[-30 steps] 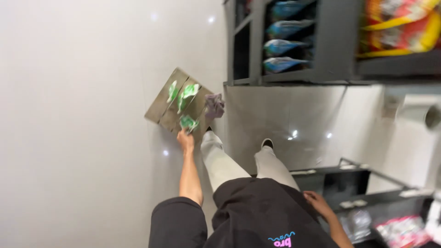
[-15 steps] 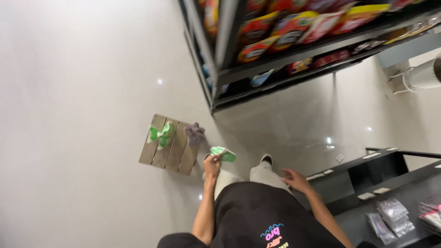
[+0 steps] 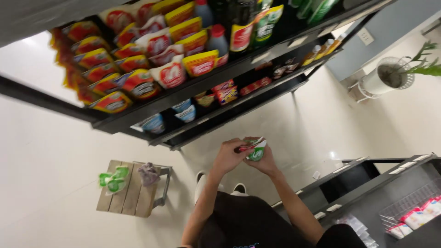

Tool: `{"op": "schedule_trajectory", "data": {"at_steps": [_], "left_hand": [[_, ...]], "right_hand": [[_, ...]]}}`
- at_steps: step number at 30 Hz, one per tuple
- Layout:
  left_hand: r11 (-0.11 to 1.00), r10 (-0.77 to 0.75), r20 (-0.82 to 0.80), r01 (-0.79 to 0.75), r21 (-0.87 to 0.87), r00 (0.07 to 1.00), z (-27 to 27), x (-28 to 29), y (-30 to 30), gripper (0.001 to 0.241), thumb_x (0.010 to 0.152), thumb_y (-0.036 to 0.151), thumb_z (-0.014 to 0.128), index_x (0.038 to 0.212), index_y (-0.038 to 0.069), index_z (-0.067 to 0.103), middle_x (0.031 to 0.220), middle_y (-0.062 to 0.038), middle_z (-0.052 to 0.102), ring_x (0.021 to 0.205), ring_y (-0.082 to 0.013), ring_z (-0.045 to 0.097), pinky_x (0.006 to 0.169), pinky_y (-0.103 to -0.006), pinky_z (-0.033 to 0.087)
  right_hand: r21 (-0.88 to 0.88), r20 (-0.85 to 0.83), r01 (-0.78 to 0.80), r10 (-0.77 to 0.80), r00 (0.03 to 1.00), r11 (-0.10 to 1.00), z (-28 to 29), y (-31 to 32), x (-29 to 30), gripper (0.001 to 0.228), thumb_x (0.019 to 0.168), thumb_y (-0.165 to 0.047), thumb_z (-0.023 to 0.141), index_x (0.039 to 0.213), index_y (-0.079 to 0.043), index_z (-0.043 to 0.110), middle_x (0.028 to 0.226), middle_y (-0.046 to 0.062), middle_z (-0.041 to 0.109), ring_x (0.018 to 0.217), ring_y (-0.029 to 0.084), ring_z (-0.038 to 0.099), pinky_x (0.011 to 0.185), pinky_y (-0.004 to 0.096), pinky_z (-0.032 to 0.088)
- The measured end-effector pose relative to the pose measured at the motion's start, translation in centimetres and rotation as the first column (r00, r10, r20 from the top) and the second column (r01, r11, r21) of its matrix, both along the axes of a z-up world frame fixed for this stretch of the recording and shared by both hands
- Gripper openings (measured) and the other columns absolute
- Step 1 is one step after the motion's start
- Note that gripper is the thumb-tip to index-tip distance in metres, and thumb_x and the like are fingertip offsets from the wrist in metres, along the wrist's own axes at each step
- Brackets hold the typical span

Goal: The person picks up packets from a wooden stool and places them on a shelf, then rearranges items on the shelf and wipes a packet with a cloth.

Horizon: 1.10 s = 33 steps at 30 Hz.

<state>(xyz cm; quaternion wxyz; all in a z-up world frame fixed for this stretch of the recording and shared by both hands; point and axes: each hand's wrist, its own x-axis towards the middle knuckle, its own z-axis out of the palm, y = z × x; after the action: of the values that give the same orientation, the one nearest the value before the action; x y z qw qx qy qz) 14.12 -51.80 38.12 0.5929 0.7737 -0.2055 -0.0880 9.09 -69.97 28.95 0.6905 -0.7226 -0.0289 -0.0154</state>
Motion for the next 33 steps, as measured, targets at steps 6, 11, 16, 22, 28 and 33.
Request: {"op": "schedule_trajectory", "data": {"at_steps": [6, 11, 16, 22, 28, 33], "left_hand": [[0.974, -0.226, -0.146, 0.221, -0.05, 0.963, 5.4, 5.1, -10.5, 0.044, 0.08, 0.028, 0.085, 0.119, 0.01, 0.076, 0.095, -0.005, 0.074, 0.077, -0.015, 0.067, 0.07, -0.0307, 0.056], [0.908, -0.392, 0.12, 0.364, 0.206, 0.912, 5.2, 9.2, -17.7, 0.061, 0.073, 0.04, 0.094, 0.126, 0.015, 0.077, 0.106, -0.019, 0.062, 0.095, -0.026, 0.062, 0.082, -0.0351, 0.055], [0.748, -0.643, -0.327, 0.477, -0.462, 0.693, -2.0, 11.5, -26.0, 0.091, 0.087, 0.058, 0.076, 0.153, 0.001, 0.05, 0.139, -0.022, 0.066, 0.128, -0.0333, 0.063, 0.108, -0.0414, 0.052], [0.846, -0.521, -0.352, 0.413, -0.337, 0.778, -4.5, 15.0, -29.2, 0.104, 0.085, 0.063, 0.074, 0.163, 0.009, 0.03, 0.149, -0.015, 0.053, 0.134, -0.029, 0.054, 0.11, -0.0442, 0.049], [0.885, -0.241, -0.605, -0.085, -0.458, 0.759, -2.3, 15.8, -29.3, 0.096, 0.076, 0.041, 0.087, 0.151, 0.004, 0.041, 0.137, -0.015, 0.063, 0.127, -0.0274, 0.062, 0.112, -0.0424, 0.05], [0.774, -0.055, -0.52, -0.293, -0.561, 0.852, -3.8, 13.9, -30.7, 0.074, 0.085, 0.025, 0.085, 0.145, -0.001, 0.05, 0.129, -0.013, 0.068, 0.118, -0.022, 0.065, 0.105, -0.0379, 0.053]], "right_hand": [[0.302, -0.005, 0.286, -0.298, 0.954, 0.91, -3.9, -7.7, 0.4, 0.069, 0.077, -0.004, 0.083, 0.139, 0.002, 0.055, 0.13, 0.014, 0.067, 0.118, 0.023, 0.068, 0.099, 0.037, 0.058], [0.572, -0.152, 0.459, -0.463, 0.873, 0.679, -3.5, -14.6, -0.1, 0.075, 0.072, 0.0, 0.081, 0.139, -0.004, 0.047, 0.124, 0.01, 0.064, 0.111, 0.022, 0.067, 0.091, 0.036, 0.058], [0.233, -0.184, 0.569, -0.539, 0.822, 0.789, 1.5, -21.9, 3.0, 0.05, 0.078, -0.001, 0.073, 0.127, 0.005, 0.061, 0.111, 0.013, 0.07, 0.095, 0.022, 0.069, 0.082, 0.036, 0.058], [0.014, -0.277, 0.431, -0.411, 0.869, 0.902, 5.4, -24.6, 9.9, 0.054, 0.076, -0.009, 0.076, 0.125, 0.003, 0.059, 0.11, 0.014, 0.071, 0.095, 0.023, 0.073, 0.083, 0.039, 0.062], [-0.239, -0.346, 0.224, -0.299, 0.889, 0.945, 13.7, -24.0, 15.0, 0.099, 0.072, -0.009, 0.08, 0.148, -0.004, 0.017, 0.118, 0.015, 0.062, 0.101, 0.026, 0.07, 0.083, 0.039, 0.064], [-0.217, -0.044, 0.013, -0.024, 0.999, 0.976, 12.4, -26.6, 15.9, 0.088, 0.084, -0.007, 0.079, 0.153, 0.0, 0.025, 0.128, 0.018, 0.064, 0.116, 0.027, 0.068, 0.094, 0.038, 0.059]]}}
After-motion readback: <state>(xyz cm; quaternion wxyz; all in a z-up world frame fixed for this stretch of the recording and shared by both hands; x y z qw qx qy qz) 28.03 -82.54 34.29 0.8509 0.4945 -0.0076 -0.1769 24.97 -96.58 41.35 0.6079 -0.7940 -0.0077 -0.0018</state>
